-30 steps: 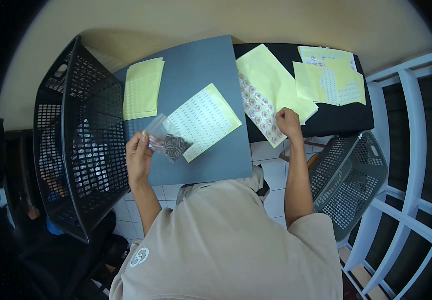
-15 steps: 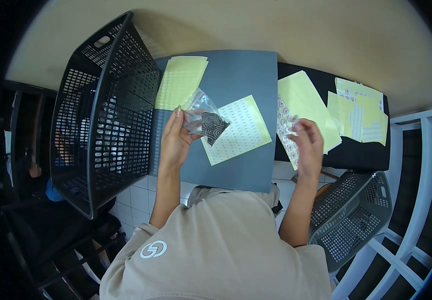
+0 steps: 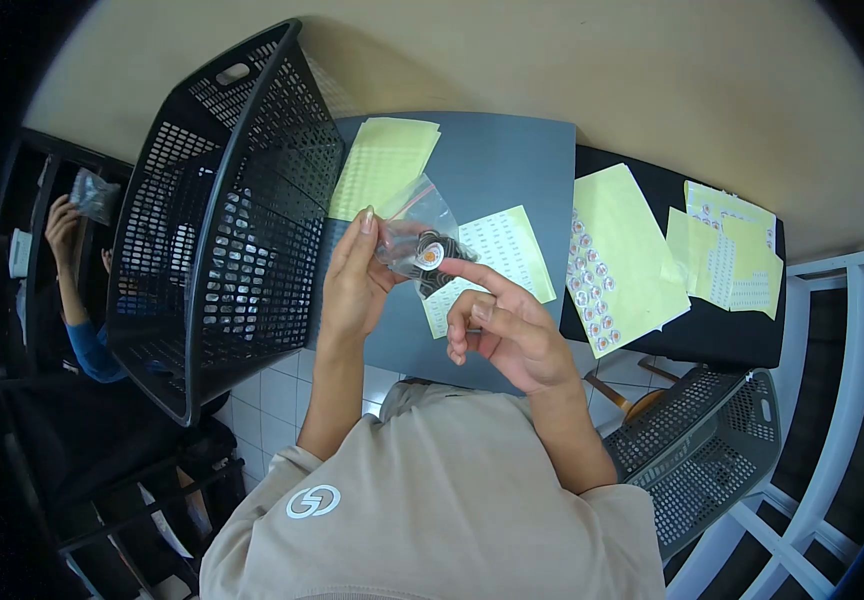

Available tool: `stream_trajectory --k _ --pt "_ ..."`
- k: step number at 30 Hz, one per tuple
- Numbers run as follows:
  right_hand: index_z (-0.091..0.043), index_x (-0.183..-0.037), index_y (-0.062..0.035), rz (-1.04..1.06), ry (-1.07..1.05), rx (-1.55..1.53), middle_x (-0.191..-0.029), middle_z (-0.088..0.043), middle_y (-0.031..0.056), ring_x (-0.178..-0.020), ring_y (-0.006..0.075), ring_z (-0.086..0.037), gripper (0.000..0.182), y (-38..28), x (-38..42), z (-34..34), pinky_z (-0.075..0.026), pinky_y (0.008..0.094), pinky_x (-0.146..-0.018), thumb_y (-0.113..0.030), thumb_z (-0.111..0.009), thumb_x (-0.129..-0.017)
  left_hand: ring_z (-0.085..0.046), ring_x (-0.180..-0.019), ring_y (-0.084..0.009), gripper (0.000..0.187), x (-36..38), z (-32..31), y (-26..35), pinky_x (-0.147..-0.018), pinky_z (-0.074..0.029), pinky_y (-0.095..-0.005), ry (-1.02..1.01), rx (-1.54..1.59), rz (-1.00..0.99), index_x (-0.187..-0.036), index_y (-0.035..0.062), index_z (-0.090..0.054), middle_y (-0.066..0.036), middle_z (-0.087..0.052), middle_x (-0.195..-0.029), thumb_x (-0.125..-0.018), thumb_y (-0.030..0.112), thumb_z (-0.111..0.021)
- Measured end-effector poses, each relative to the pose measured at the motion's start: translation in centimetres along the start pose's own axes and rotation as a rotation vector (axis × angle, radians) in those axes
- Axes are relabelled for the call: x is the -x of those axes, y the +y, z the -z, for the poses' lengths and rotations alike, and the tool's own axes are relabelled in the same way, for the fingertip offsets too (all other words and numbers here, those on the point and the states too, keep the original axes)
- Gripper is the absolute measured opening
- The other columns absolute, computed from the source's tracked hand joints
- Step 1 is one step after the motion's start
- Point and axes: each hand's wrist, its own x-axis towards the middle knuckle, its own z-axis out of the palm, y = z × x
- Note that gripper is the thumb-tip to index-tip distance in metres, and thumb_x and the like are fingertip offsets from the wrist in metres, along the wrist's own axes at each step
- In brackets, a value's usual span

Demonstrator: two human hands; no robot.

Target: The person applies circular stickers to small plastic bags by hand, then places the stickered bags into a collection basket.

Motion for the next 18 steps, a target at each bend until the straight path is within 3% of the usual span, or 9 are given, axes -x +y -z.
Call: stream_trajectory --k 14,17,18 --pt "-0.034 -0.138 0.0071 -0.040 0.039 0.030 -0.081 -0.058 0.0116 -0.072 0.0179 -0.055 0.058 -0.06 -0.04 0.03 -0.047 0.0314 -0.067 -0.019 -0.056 -0.092 -0.066 -0.094 -0.0250 0.030 0.13 0.05 -0.40 -0.076 -0.056 -0.0391 0.029 -0.062 -0.018 -0.085 0.0091 -0.043 -0.020 -0.063 -0.104 -0.104 0.029 -0.032" --pt "-0.032 -0.139 0.0077 -0.028 0.090 0.032 -0.075 -0.057 0.0111 -0.065 0.0187 -0.056 0.059 0.08 -0.15 0.01 -0.046 0.0342 -0.063 -0.019 -0.056 -0.092 -0.065 -0.095 -0.0258 0.032 0.21 -0.15 -0.42 -0.076 -0.056 -0.0382 0.026 -0.090 -0.023 -0.087 0.0092 -0.043 -0.021 -0.062 -0.106 -0.104 0.034 -0.030" --pt "-0.031 -0.139 0.0071 -0.032 0.065 0.011 -0.079 -0.058 0.0117 -0.069 0.0187 -0.056 0.060 0.03 -0.11 0.07 -0.047 0.0327 -0.065 -0.019 -0.056 -0.092 -0.065 -0.096 -0.0257 0.024 0.27 -0.28 -0.37 -0.077 -0.056 -0.0371 0.012 -0.048 -0.023 -0.092 0.0089 -0.043 -0.022 -0.061 -0.108 -0.103 0.029 -0.036"
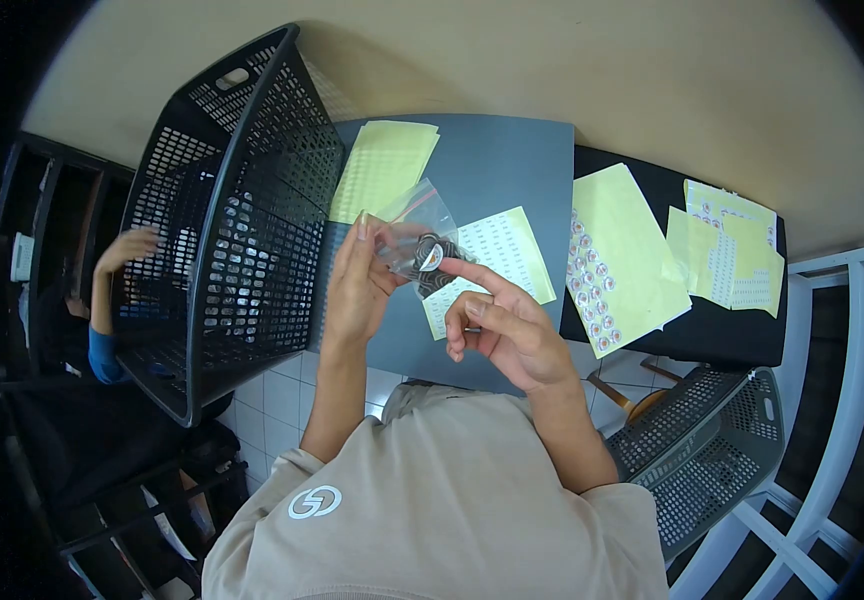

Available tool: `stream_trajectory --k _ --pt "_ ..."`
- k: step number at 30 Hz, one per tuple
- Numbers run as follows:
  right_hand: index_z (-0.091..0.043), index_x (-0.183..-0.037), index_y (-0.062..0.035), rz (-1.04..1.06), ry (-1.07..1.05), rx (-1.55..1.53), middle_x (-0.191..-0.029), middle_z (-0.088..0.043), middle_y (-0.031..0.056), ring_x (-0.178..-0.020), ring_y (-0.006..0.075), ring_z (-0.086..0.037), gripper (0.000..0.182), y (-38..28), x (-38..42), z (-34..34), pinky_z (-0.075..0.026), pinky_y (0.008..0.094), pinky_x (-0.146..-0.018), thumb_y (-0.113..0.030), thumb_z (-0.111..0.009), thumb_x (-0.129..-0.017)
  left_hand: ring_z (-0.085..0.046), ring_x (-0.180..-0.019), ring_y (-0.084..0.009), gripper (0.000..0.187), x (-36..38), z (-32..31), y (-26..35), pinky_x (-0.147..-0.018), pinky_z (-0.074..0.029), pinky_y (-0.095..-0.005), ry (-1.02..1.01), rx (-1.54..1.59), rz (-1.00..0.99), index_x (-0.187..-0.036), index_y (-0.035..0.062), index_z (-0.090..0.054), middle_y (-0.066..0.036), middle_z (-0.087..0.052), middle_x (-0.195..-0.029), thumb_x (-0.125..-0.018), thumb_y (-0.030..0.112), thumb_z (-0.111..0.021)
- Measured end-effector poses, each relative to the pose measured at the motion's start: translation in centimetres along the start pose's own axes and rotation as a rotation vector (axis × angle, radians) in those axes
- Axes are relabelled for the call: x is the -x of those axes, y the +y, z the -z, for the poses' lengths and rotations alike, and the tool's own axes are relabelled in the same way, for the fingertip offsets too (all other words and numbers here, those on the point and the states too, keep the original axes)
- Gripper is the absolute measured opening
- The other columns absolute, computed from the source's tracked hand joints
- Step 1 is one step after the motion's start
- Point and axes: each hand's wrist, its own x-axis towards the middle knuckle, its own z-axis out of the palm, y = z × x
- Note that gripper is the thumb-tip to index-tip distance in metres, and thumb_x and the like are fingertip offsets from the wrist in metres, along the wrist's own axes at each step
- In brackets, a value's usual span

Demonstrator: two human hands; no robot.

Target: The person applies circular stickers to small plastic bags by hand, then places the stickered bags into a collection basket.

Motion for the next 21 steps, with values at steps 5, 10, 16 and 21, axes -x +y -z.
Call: stream_trajectory --k 5,10,16,21 --pt "-0.029 -0.141 0.0061 -0.010 -0.041 -0.036 -0.082 -0.059 0.0129 -0.071 0.0192 -0.056 0.062 0.0 0.0 0.0 -0.047 0.0316 -0.067 -0.019 -0.056 -0.091 -0.062 -0.094 -0.0203 0.027 0.3 -1.5 -0.1 -0.076 -0.055 -0.0328 0.004 -0.181 -0.120 -0.109 0.0042 -0.037 -0.014 -0.057 -0.104 -0.092 0.004 -0.058" --pt "-0.027 -0.142 0.0055 -0.007 -0.045 -0.049 -0.083 -0.059 0.0136 -0.071 0.0198 -0.057 0.065 -0.1 0.0 0.1 -0.047 0.0314 -0.067 -0.020 -0.057 -0.091 -0.062 -0.098 -0.0224 0.039 0.1 -1.3 -0.8 -0.079 -0.056 -0.0331 0.058 -0.110 -0.086 -0.114 0.0063 -0.034 -0.019 -0.057 -0.110 -0.087 -0.006 -0.058" --pt "-0.030 -0.141 0.0052 -0.027 0.034 0.066 -0.081 -0.060 0.0123 -0.071 0.0174 -0.057 0.061 -0.1 0.2 -0.1 -0.047 0.0289 -0.064 -0.020 -0.056 -0.091 -0.064 -0.096 -0.0212 0.038 -0.1 -1.3 -0.9 -0.078 -0.055 -0.0281 0.072 -0.084 -0.071 -0.115 0.0020 -0.034 -0.020 -0.059 -0.109 -0.087 -0.008 -0.058" --pt "-0.045 -0.130 0.0040 0.050 0.267 0.395 -0.084 -0.062 0.0123 -0.073 0.0130 -0.058 0.048 0.5 0.0 0.2 -0.047 0.0253 -0.061 -0.015 -0.061 -0.089 -0.064 -0.096 -0.0218 0.035 -0.2 -1.1 -2.1 -0.078 -0.055 -0.0289 0.107 -0.107 -0.113 -0.112 0.0027 -0.036 -0.021 -0.060 -0.108 -0.087 -0.007 -0.058"
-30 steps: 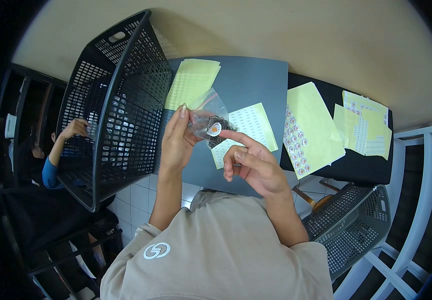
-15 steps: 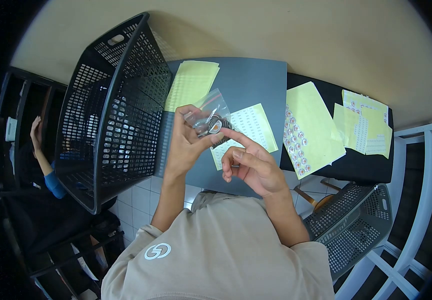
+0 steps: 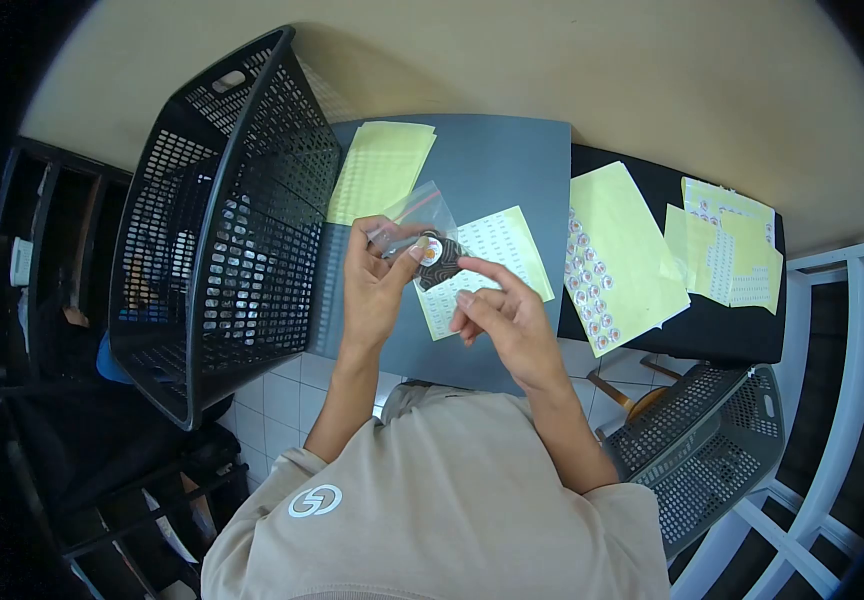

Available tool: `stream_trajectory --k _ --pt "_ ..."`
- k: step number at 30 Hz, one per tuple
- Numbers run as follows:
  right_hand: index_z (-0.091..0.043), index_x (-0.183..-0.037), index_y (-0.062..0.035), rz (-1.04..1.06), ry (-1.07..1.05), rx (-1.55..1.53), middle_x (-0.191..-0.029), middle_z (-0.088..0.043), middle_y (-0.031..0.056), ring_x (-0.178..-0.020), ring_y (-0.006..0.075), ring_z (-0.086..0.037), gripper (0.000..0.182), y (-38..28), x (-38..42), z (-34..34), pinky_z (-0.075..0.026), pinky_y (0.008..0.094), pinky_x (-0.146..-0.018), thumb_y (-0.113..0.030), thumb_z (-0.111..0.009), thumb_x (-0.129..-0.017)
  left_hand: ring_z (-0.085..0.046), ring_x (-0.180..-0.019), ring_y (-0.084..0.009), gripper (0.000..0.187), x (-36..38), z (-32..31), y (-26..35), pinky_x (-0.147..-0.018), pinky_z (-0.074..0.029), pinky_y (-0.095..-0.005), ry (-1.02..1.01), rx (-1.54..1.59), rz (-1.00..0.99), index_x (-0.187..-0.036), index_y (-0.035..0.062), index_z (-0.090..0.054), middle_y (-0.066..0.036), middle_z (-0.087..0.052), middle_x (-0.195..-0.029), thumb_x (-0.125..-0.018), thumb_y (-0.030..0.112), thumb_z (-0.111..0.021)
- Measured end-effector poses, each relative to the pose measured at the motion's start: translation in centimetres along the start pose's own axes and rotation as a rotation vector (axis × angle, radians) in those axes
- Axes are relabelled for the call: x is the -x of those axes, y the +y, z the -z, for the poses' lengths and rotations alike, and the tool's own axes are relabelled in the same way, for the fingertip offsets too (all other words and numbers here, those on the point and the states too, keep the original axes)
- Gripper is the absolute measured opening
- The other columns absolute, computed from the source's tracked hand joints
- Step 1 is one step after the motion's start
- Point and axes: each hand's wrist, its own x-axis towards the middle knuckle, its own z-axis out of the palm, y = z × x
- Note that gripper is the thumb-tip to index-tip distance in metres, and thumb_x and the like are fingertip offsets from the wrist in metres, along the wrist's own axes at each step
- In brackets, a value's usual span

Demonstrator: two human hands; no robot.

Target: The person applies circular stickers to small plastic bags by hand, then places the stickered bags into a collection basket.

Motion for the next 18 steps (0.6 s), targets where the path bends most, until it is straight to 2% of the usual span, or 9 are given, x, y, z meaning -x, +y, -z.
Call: stream_trajectory --k 1,2,4,9,11,13,15,18 --pt "-0.050 -0.126 0.0036 0.051 0.130 0.162 -0.088 -0.063 0.0129 -0.074 0.0117 -0.058 0.043 0.4 -0.1 0.2 -0.048 0.0245 -0.061 -0.012 -0.064 -0.088 -0.064 -0.096 -0.0221 0.034 0.0 0.0 -0.2 -0.077 -0.055 -0.0290 0.015 -0.023 -0.029 -0.110 0.0039 -0.037 -0.022 -0.060 -0.108 -0.087 -0.006 -0.059" --pt "-0.050 -0.126 0.0036 0.050 0.131 0.162 -0.088 -0.063 0.0129 -0.074 0.0117 -0.058 0.043 0.9 -0.7 0.3 -0.048 0.0245 -0.061 -0.012 -0.064 -0.088 -0.064 -0.096 -0.0221 0.034 0.1 -0.2 -0.1 -0.077 -0.055 -0.0290 0.014 -0.022 -0.028 -0.110 0.0039 -0.037 -0.022 -0.060 -0.108 -0.087 -0.006 -0.059" --pt "-0.055 -0.116 0.0044 0.425 0.382 0.387 -0.095 -0.063 0.0133 -0.077 0.0119 -0.059 0.038 2.1 -1.9 0.3 -0.051 0.0244 -0.065 -0.009 -0.070 -0.083 -0.064 -0.096 -0.0192 0.032 0.6 -0.5 0.1 -0.080 -0.055 -0.0296 -0.021 0.000 0.036 -0.109 0.0011 -0.039 -0.019 -0.063 -0.105 -0.086 -0.006 -0.060" --pt "-0.059 -0.105 0.0055 0.377 0.370 0.443 -0.098 -0.062 0.0115 -0.087 0.0154 -0.062 0.034 1.9 -2.8 -0.3 -0.053 0.0252 -0.069 -0.011 -0.075 -0.079 -0.066 -0.091 -0.0175 0.028 0.9 -0.2 0.0 -0.077 -0.055 -0.0286 -0.049 -0.039 0.063 -0.104 0.0014 -0.041 -0.020 -0.067 -0.101 -0.086 -0.004 -0.061" --pt "-0.060 -0.103 0.0059 0.487 0.352 0.680 -0.099 -0.063 0.0120 -0.089 0.0157 -0.063 0.032 2.2 -2.9 0.2 -0.053 0.0260 -0.069 -0.010 -0.074 -0.080 -0.065 -0.091 -0.0167 0.027 1.0 0.1 0.1 -0.075 -0.055 -0.0273 -0.032 -0.011 0.075 -0.102 0.0021 -0.041 -0.020 -0.067 -0.102 -0.086 -0.004 -0.062" --pt "-0.060 -0.103 0.0063 0.465 0.346 0.623 -0.098 -0.063 0.0125 -0.086 0.0145 -0.063 0.029 2.5 -2.7 0.0 -0.054 0.0259 -0.067 -0.007 -0.073 -0.080 -0.065 -0.090 -0.0159 0.027 1.1 0.3 -0.1 -0.074 -0.054 -0.0265 -0.026 0.007 0.109 -0.103 0.0022 -0.042 -0.020 -0.067 -0.100 -0.087 -0.003 -0.063" --pt "-0.060 -0.103 0.0069 0.304 0.295 0.341 -0.098 -0.064 0.0128 -0.083 0.0133 -0.063 0.028 2.9 -2.6 -0.1 -0.053 0.0247 -0.064 -0.006 -0.071 -0.081 -0.065 -0.088 -0.0151 0.026 1.2 0.6 -0.6 -0.072 -0.054 -0.0257 -0.028 0.025 0.144 -0.104 0.0024 -0.042 -0.020 -0.068 -0.099 -0.087 -0.001 -0.063" --pt "-0.059 -0.103 0.0074 0.312 0.302 0.390 -0.095 -0.064 0.0114 -0.081 0.0120 -0.062 0.028 3.2 -2.6 0.0 -0.053 0.0228 -0.061 -0.006 -0.071 -0.081 -0.066 -0.084 -0.0155 0.023 1.3 0.9 -1.1 -0.067 -0.054 -0.0258 -0.022 0.028 0.219 -0.106 0.0039 -0.043 -0.018 -0.068 -0.097 -0.090 0.000 -0.059"
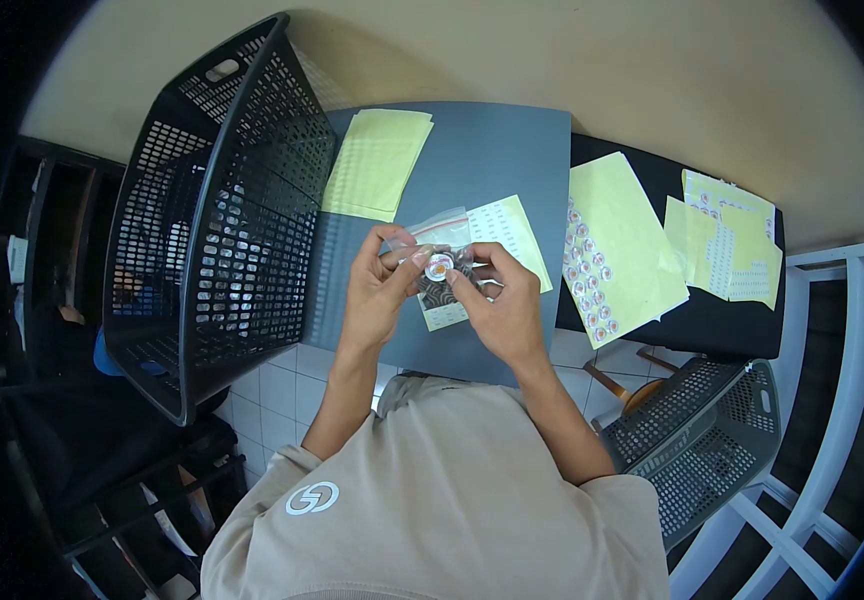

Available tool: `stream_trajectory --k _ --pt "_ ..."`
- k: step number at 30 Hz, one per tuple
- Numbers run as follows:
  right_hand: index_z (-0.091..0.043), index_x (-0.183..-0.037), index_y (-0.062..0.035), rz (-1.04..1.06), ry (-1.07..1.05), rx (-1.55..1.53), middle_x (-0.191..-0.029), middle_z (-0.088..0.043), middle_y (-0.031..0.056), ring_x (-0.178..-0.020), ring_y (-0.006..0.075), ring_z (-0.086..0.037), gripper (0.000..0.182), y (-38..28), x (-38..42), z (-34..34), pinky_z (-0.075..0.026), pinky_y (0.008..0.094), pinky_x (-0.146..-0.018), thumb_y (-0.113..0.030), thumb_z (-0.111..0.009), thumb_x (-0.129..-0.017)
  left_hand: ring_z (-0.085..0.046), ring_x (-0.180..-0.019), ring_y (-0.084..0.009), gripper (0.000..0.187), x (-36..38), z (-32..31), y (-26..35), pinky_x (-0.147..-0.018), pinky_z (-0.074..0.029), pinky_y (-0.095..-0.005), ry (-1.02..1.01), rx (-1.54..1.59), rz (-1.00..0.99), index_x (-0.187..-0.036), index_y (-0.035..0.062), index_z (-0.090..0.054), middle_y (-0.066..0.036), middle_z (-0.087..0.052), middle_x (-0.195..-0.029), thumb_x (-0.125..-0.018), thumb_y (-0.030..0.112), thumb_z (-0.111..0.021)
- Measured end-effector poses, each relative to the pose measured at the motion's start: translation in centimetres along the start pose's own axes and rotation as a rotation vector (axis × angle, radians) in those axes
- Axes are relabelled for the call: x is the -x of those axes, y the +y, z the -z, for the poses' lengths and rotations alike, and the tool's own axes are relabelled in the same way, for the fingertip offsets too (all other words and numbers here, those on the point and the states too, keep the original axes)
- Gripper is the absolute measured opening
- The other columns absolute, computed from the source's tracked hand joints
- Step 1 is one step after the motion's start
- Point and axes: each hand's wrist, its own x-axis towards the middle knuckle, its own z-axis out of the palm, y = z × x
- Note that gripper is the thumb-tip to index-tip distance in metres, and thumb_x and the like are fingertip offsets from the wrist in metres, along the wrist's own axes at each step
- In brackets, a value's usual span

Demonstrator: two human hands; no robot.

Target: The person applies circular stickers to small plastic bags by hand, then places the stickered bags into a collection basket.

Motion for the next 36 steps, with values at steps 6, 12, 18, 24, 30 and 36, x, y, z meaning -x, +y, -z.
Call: stream_trajectory --k 6,12,18,24,30,36 --pt "-0.059 -0.100 0.0050 0.003 -0.062 0.041 -0.091 -0.064 0.0106 -0.080 0.0123 -0.062 0.024 -0.1 0.0 -0.4 -0.052 0.0239 -0.056 -0.006 -0.070 -0.082 -0.065 -0.081 -0.0130 0.025 0.4 0.3 -0.7 -0.065 -0.054 -0.0244 -0.003 -0.026 -0.038 -0.108 0.0037 -0.044 -0.017 -0.068 -0.095 -0.090 0.002 -0.060" --pt "-0.056 -0.098 0.0048 -0.130 -0.212 0.100 -0.089 -0.064 0.0117 -0.072 0.0147 -0.064 0.026 3.1 0.9 0.1 -0.051 0.0285 -0.058 -0.007 -0.071 -0.080 -0.062 -0.081 -0.0088 0.023 1.4 2.5 -3.7 -0.065 -0.048 -0.0199 0.024 -0.062 0.036 -0.106 0.0026 -0.045 -0.015 -0.069 -0.092 -0.089 -0.002 -0.059" --pt "-0.058 -0.098 0.0046 -0.226 -0.376 0.186 -0.088 -0.065 0.0128 -0.071 0.0162 -0.064 0.028 6.4 1.7 0.8 -0.050 0.0301 -0.062 -0.010 -0.073 -0.079 -0.062 -0.082 -0.0097 0.022 3.7 4.0 -6.4 -0.068 -0.049 -0.0199 0.056 -0.146 0.144 -0.105 0.0019 -0.046 -0.015 -0.068 -0.094 -0.088 -0.004 -0.059" --pt "-0.063 -0.095 0.0027 -0.284 -0.464 0.139 -0.080 -0.066 0.0073 -0.071 0.0123 -0.061 0.020 5.9 1.7 2.2 -0.049 0.0261 -0.065 -0.007 -0.070 -0.080 -0.063 -0.087 -0.0107 0.020 4.0 5.3 -8.2 -0.075 -0.049 -0.0235 0.053 -0.063 0.190 -0.109 0.0001 -0.053 -0.013 -0.068 -0.097 -0.089 -0.001 -0.058" --pt "-0.065 -0.093 0.0002 0.067 0.157 0.763 -0.079 -0.060 0.0093 -0.071 0.0172 -0.059 0.022 7.9 0.9 6.3 -0.048 0.0289 -0.066 -0.006 -0.075 -0.074 -0.063 -0.085 -0.0091 0.019 2.8 6.4 -8.8 -0.074 -0.048 -0.0220 0.120 0.017 0.188 -0.108 -0.0026 -0.057 -0.010 -0.069 -0.092 -0.090 0.004 -0.059" --pt "-0.066 -0.097 -0.0025 0.170 0.339 0.935 -0.094 -0.056 0.0120 -0.087 0.0284 -0.056 0.030 10.0 1.2 8.8 -0.043 0.0386 -0.082 -0.012 -0.078 -0.071 -0.062 -0.084 -0.0087 0.020 0.9 5.9 -11.3 -0.075 -0.048 -0.0215 -0.040 0.032 0.255 -0.108 -0.0024 -0.059 -0.009 -0.069 -0.094 -0.090 0.006 -0.061"
